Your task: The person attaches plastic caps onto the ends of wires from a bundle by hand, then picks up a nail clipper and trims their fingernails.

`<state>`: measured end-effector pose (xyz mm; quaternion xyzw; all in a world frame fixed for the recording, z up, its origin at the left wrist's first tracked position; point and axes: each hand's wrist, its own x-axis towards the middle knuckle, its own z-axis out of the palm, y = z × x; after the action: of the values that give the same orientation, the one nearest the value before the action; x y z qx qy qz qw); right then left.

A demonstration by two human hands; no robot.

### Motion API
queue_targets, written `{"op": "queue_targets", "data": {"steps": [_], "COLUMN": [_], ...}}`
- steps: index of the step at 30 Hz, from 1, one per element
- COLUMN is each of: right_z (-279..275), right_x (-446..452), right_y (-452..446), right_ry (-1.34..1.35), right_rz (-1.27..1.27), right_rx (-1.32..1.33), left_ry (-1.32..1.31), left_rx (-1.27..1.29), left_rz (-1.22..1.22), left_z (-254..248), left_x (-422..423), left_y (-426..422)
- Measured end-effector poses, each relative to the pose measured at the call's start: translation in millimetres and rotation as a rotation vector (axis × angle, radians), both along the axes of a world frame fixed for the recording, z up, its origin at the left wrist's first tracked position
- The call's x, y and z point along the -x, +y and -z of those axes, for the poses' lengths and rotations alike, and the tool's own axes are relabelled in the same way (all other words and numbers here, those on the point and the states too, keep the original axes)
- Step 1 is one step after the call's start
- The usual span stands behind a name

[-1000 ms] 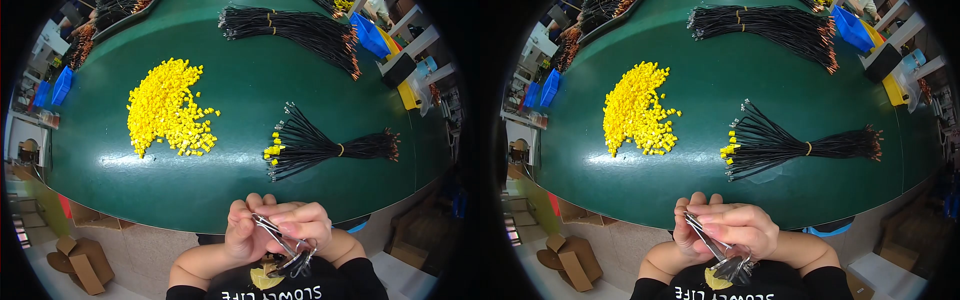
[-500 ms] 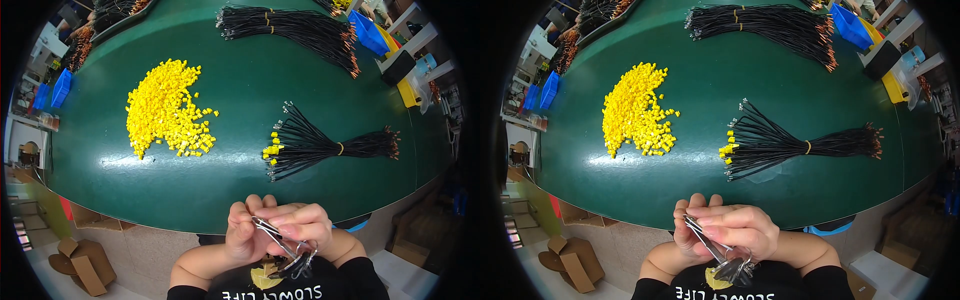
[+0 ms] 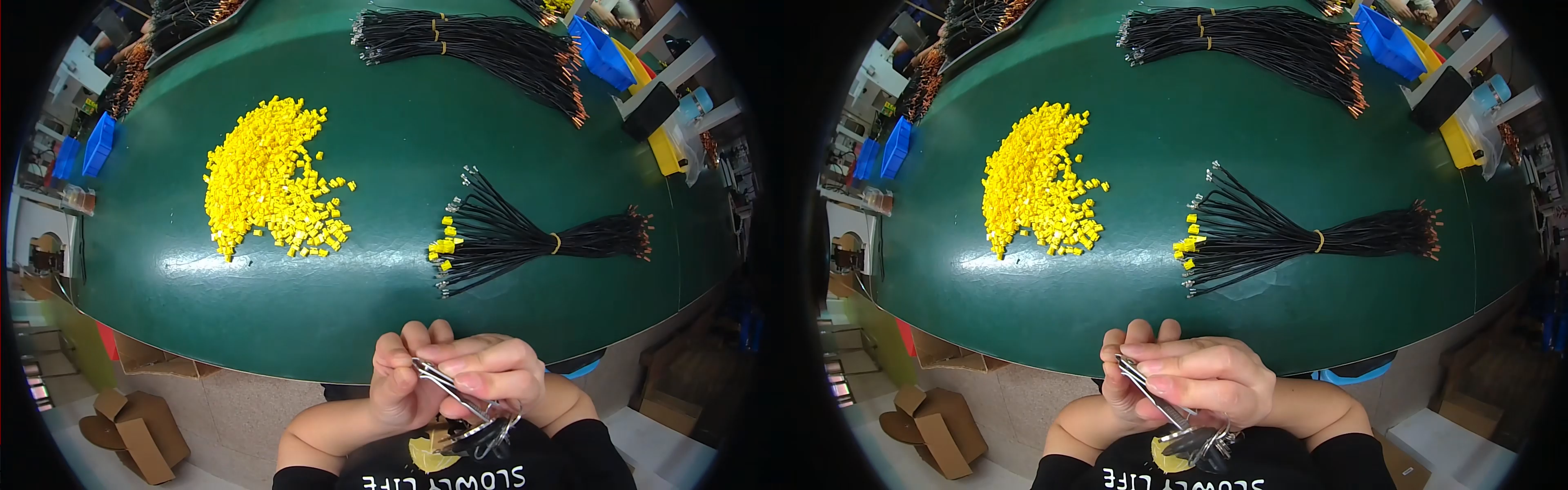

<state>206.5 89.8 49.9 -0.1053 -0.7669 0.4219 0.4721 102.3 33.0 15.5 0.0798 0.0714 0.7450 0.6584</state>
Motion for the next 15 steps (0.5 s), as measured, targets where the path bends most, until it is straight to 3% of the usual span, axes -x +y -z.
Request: {"op": "queue_targets", "data": {"steps": [15], "right_z": [-1.1], "right_x": [-0.7], "right_y": [-3.2], "right_ry": [0.035], "right_rz": [0.005], "right_rx": [0.003], "left_ry": [-0.001], "left_rx": [-0.063], "left_rz": [0.007], "left_z": [1.0], "left_x": [-0.1], "left_y": [-0.8]}}
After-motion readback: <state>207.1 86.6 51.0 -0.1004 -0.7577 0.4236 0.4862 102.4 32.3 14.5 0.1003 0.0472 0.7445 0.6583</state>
